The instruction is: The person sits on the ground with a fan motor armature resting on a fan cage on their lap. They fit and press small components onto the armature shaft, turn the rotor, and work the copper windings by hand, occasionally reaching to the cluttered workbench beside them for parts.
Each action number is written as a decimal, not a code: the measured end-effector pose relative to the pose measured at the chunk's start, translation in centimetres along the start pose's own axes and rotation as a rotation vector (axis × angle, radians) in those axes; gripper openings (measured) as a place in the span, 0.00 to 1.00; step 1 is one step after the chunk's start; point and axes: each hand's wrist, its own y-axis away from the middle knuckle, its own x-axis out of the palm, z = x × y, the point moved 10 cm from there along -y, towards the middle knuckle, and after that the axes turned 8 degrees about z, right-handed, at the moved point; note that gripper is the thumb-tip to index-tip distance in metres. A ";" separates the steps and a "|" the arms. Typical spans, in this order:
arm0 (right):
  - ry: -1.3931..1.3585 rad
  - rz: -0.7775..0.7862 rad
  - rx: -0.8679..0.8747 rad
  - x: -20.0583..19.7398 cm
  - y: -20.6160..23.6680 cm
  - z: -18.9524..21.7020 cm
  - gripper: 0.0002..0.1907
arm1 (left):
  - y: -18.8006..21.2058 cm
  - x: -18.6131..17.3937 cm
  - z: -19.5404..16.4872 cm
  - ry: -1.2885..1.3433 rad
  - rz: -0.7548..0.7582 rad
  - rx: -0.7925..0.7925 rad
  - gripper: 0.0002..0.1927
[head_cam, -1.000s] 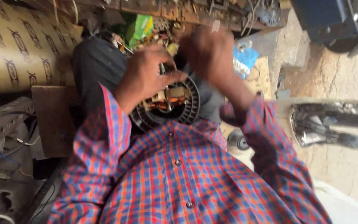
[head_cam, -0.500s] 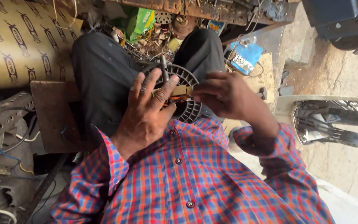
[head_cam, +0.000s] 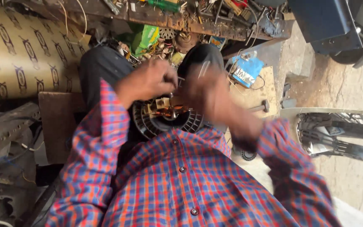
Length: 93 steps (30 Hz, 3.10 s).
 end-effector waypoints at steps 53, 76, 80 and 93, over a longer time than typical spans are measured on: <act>-0.862 -0.127 0.402 6.6 3.5 -12.7 0.04 | 7.4 0.4 -6.7 0.062 -0.508 0.210 0.08; -1.146 -0.088 0.640 12.4 5.7 -15.8 0.02 | 11.7 -2.4 -7.6 -0.037 -0.700 0.013 0.03; -1.717 -0.274 0.712 15.1 6.9 -17.4 0.02 | 17.9 -8.7 -4.8 -0.100 -0.857 -0.139 0.02; -1.628 -0.148 0.379 15.2 7.1 -11.7 0.20 | 23.6 0.4 9.4 -0.147 -0.885 -0.577 0.16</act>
